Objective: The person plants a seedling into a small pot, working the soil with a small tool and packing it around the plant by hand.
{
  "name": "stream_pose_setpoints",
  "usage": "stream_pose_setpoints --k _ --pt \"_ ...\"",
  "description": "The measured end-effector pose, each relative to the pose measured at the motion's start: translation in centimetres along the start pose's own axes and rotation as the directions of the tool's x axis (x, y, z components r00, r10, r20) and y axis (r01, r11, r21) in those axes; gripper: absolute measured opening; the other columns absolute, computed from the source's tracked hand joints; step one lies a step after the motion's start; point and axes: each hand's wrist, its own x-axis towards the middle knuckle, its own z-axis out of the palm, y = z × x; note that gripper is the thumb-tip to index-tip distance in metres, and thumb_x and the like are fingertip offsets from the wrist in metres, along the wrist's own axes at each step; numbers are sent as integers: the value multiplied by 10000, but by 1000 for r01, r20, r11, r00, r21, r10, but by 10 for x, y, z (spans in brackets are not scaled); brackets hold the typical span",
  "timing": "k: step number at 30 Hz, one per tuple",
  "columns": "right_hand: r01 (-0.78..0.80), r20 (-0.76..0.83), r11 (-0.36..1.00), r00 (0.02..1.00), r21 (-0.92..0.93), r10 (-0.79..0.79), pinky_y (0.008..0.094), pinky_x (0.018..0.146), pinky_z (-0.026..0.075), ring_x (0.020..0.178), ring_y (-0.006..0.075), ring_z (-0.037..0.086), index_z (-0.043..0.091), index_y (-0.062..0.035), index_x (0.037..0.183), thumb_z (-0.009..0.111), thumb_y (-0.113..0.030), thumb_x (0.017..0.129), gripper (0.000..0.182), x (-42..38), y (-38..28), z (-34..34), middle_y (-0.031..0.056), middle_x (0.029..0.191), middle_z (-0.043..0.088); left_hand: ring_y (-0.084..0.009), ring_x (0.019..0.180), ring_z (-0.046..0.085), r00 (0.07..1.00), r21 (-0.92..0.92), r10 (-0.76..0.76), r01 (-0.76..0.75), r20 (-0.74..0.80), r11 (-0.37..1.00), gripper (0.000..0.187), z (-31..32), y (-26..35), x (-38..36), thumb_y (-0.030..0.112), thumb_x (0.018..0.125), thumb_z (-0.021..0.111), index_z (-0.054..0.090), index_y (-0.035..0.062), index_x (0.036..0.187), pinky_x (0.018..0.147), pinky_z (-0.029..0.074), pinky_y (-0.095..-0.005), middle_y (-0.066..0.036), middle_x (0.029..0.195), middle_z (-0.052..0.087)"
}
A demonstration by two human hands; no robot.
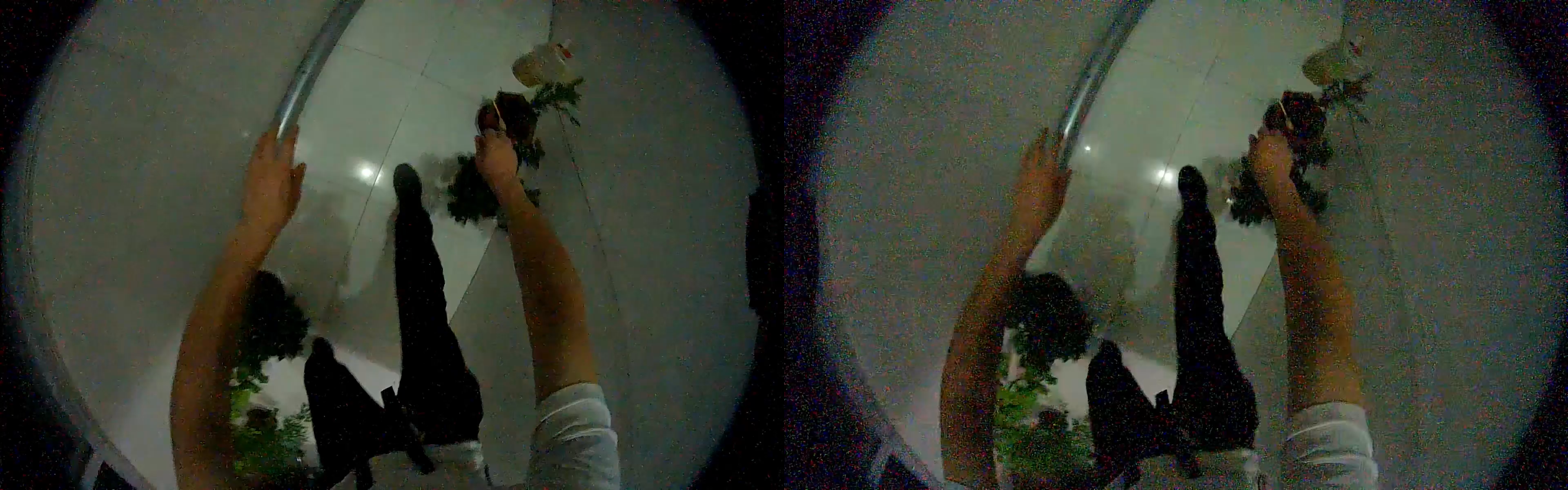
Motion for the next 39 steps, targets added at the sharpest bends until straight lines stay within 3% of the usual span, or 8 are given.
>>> stream_pose_setpoints --k 3,7,9,11,13,25,31,39 --pt "258 -280 952 913 -165 -296 435 751 565 863 346 660 646 -23 1181 501 -336 1037 375 38 122 99 160 1067 670 -473 1392 418 995 -211 -100 99 7 972 600 56 7 68 185 987 625 388 62 1524 1150 389 -512 -290 1559 348" --pt "111 -298 512 702 -852 -647 417 784 575 861 281 666 647 -46 1255 474 -384 1063 425 91 169 173 108 1132 681 -480 1399 411 994 -242 -97 105 44 964 592 162 33 94 191 997 615 375 24 1512 1136 408 -508 -309 1562 323" --pt "292 -179 600 780 -745 -600 476 874 543 998 310 633 599 -77 1340 507 -393 1028 454 202 222 233 123 1239 643 -468 1437 363 977 -289 -142 184 159 939 608 229 94 196 195 999 612 353 12 1519 1158 374 -513 -298 1574 314" --pt "346 196 926 929 -150 -315 603 1037 473 1273 399 562 503 -126 1475 584 -388 947 595 194 253 251 179 1420 562 -439 1479 313 956 -355 -135 226 261 907 612 271 140 191 192 1002 609 354 36 1535 1208 304 -502 -268 1581 346" --pt "474 249 754 881 -456 -403 512 970 536 965 354 679 627 -60 1319 656 -427 963 512 194 189 146 173 1129 680 -442 1489 293 930 -374 -134 265 341 889 627 290 160 182 194 1001 604 335 28 1543 1212 291 -513 -274 1593 318" --pt "475 333 878 838 -54 -433 480 953 526 989 347 667 634 -56 1250 598 -405 996 433 278 204 226 159 1140 676 -434 1485 307 690 -7 -377 484 617 875 663 279 105 184 211 963 610 359 -36 1524 1230 257 -504 -248 1626 287" --pt "488 303 873 829 21 -470 464 944 521 1000 344 660 638 -55 1216 570 -394 1012 401 262 170 181 152 1146 674 -489 1366 460 922 -190 -334 370 198 909 511 270 134 171 123 914 552 498 -89 1376 1150 389 -543 -321 1503 438" --pt "472 91 843 857 256 -508 443 932 514 1016 339 652 643 -52 1170 531 -379 1034 371 84 52 67 143 1153 671 -486 1228 560 932 -248 -354 361 72 899 441 207 168 -32 177 882 626 579 -73 1242 1060 469 -551 -385 1467 431"
